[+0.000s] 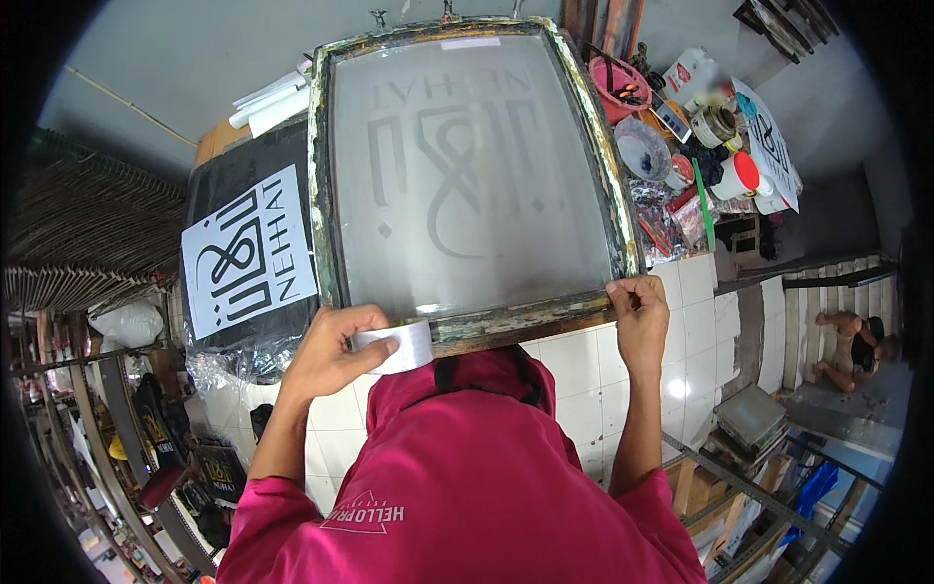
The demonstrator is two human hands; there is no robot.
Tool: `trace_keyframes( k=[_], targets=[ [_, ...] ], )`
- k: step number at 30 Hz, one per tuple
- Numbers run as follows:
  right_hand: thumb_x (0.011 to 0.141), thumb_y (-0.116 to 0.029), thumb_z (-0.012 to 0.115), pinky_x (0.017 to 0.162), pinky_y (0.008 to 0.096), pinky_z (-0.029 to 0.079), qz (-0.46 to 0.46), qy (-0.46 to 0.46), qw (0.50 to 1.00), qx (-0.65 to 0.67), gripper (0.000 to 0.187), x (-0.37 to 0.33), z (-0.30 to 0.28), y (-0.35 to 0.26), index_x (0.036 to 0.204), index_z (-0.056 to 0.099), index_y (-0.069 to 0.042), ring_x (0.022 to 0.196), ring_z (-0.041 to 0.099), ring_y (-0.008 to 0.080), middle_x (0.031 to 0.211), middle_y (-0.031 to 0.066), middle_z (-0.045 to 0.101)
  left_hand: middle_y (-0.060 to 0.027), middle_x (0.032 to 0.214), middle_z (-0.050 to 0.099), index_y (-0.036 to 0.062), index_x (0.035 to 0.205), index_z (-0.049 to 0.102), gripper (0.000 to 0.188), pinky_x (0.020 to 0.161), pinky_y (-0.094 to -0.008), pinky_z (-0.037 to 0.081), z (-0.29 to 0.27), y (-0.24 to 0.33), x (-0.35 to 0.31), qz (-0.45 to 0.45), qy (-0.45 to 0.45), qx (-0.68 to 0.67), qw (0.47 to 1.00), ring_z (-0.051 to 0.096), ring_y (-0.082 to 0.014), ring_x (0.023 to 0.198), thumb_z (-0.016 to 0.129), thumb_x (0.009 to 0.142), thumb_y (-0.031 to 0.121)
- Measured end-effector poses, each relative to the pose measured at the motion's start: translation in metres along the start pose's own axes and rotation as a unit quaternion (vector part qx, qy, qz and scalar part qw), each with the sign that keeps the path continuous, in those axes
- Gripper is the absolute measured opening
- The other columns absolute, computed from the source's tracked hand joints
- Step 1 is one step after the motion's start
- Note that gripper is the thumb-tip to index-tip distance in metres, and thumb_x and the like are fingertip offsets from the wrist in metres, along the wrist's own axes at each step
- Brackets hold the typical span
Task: The person applies adhesive tape to the edges of a screen printing frame using a roll of tape and scissors.
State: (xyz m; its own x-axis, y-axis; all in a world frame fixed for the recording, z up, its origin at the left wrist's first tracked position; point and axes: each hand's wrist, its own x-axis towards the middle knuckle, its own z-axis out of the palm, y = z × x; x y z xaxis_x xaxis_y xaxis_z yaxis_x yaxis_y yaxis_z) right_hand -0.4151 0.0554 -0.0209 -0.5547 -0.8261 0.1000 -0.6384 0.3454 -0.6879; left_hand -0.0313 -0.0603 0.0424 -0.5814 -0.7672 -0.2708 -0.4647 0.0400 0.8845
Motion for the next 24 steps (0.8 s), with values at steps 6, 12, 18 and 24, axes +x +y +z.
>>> trace_keyframes(
  k=[6, 12, 18, 24],
  targets=[
    [0.089, -0.008, 0.079, 0.069, 0.0319, 0.048, -0.032, 0.088, 0.996, 0.014, 0.013, -0.017, 0.023, 0.011, 0.094, 0.070, -0.001, 0.072, 0.055, 0.0179, 0.098, 0.0095, 0.062, -0.0010, 0.064, 0.059, 0.0005, 0.080, 0.064, 0.013, 0.059, -0.0276, 0.042, 0.000, 0.000, 0.004, 0.002, -0.004, -0.012, 1.000, 0.054, -0.0078, 0.063, 0.072, 0.084, 0.010],
    [0.087, -0.007, 0.081, 0.068, 0.0289, 0.045, -0.002, 0.117, 0.992, 0.051, 0.022, -0.020, 0.027, 0.009, 0.104, 0.068, -0.005, 0.070, 0.049, 0.0134, 0.101, 0.0061, 0.061, -0.0072, 0.064, 0.063, 0.0002, 0.083, 0.066, 0.013, 0.057, -0.0318, 0.045, -0.019, 0.006, -0.006, 0.022, -0.058, -0.012, 0.998, 0.060, -0.0161, 0.056, 0.072, 0.084, 0.012],
    [0.091, -0.011, 0.079, 0.069, 0.0253, 0.043, 0.001, 0.099, 0.994, 0.042, 0.016, -0.017, 0.020, 0.015, 0.102, 0.069, -0.004, 0.071, 0.047, 0.0102, 0.100, 0.0020, 0.061, -0.0204, 0.066, 0.068, 0.0040, 0.102, 0.072, 0.032, 0.076, -0.0472, 0.055, -0.023, 0.044, -0.019, -0.125, -0.017, 0.373, 0.919, 0.070, -0.0417, 0.071, 0.075, 0.081, 0.028],
    [0.096, -0.012, 0.072, 0.072, 0.0248, 0.043, 0.098, 0.150, 0.975, 0.130, 0.016, 0.030, -0.006, 0.085, 0.108, 0.072, -0.002, 0.076, 0.051, 0.0089, 0.092, 0.0018, 0.065, -0.0201, 0.097, 0.072, 0.0103, 0.125, 0.069, 0.050, 0.092, -0.0542, 0.049, -0.018, 0.034, -0.021, -0.081, -0.003, 0.346, 0.935, 0.068, -0.0393, 0.100, 0.076, 0.082, 0.034]
  ],
)
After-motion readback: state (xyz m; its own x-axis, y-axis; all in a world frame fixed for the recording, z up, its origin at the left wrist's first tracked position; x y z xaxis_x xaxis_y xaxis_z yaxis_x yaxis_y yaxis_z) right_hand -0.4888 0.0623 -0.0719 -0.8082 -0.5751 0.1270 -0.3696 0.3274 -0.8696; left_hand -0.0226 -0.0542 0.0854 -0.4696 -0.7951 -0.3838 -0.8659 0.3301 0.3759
